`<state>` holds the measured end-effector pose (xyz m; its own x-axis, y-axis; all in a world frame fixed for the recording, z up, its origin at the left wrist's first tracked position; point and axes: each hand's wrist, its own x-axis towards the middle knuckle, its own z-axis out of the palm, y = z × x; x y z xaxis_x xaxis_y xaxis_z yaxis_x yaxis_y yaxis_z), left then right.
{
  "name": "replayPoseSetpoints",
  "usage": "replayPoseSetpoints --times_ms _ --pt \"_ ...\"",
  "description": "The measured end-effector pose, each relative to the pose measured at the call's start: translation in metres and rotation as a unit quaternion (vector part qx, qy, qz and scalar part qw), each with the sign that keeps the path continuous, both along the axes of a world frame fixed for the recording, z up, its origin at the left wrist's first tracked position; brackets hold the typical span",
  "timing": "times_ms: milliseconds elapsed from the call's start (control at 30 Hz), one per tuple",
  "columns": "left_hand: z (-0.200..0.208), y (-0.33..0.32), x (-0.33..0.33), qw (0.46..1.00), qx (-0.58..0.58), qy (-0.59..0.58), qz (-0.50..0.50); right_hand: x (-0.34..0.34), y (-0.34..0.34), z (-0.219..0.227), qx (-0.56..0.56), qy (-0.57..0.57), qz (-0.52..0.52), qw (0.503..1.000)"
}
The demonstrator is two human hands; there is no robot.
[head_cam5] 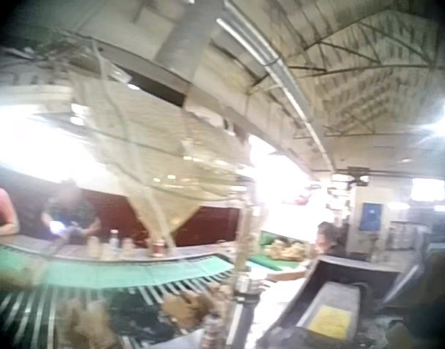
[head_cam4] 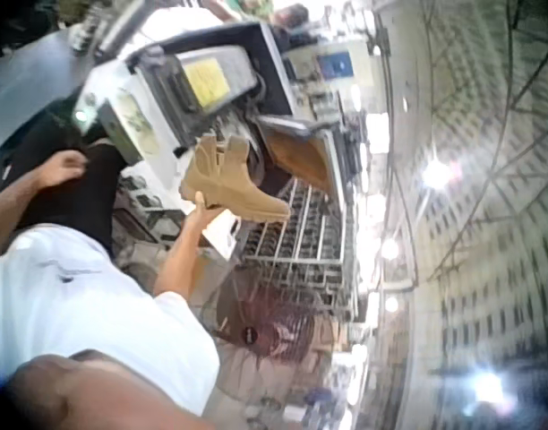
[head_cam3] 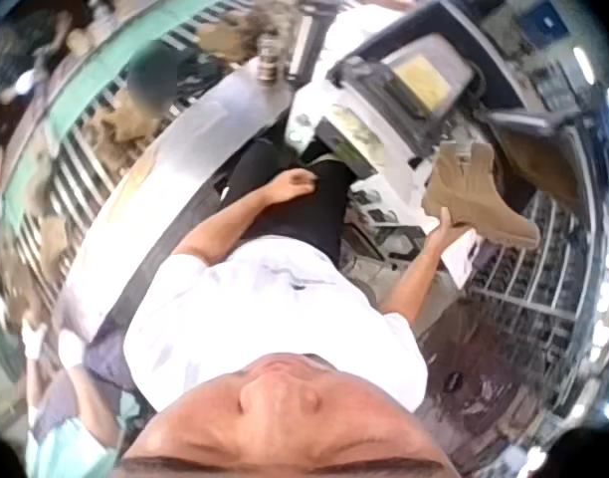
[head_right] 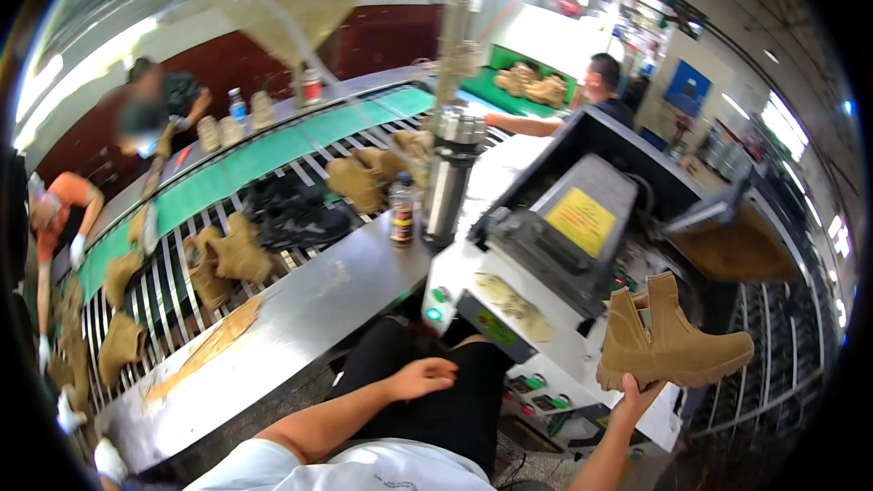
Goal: The person operates an industrial sole-pressing machine by placing boot uppers into the press, activating the cycle with buttons, and removing the boots to place them on a conveyor belt.
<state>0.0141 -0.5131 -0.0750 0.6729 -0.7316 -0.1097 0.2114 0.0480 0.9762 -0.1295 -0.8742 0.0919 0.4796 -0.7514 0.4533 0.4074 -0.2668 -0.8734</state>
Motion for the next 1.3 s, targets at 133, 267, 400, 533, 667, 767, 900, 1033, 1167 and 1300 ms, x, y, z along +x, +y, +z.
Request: replayPoseSetpoints --times_ms 133,267,400,533,667,767,900,1033,1167,1300 --pt "0.101 0.008 -0.019 0.977 -0.203 0.036 -0.06 0.035 0.093 -0.009 0.071 0.036 0.193 0.978" --pt "0.116 0.076 -0.007 0.905 -0.385 0.151 0.1 0.082 0.233 0.033 -0.095 0.155 0.473 0.862" --pt "0.099 0.211 -0.047 0.806 -0.448 0.161 0.353 0.099 0.304 0.052 -0.393 0.222 0.569 0.687" --pt "0.039 0.314 -0.109 0.672 -0.476 0.075 0.563 0.102 0.315 0.016 -0.367 0.281 0.595 0.658" --pt "0.024 0.425 -0.117 0.593 -0.392 -0.006 0.704 0.102 0.278 -0.058 -0.167 0.421 0.55 0.702" --pt "0.017 0.515 -0.085 0.592 -0.321 -0.01 0.739 0.095 0.259 -0.083 -0.194 0.442 0.494 0.723" --pt "0.004 0.576 -0.009 0.578 -0.211 -0.006 0.788 0.098 0.268 -0.11 -0.144 0.464 0.454 0.747" --pt "-0.022 0.546 0.043 0.57 0.046 -0.1 0.814 0.105 0.286 -0.105 -0.162 0.466 0.441 0.75" --pt "-0.021 0.518 0.061 0.5 0.178 -0.103 0.841 0.105 0.256 -0.127 -0.162 0.436 0.38 0.8" --pt "-0.027 0.523 0.055 0.593 0.107 -0.097 0.792 0.087 0.192 -0.165 -0.105 0.427 0.293 0.849"
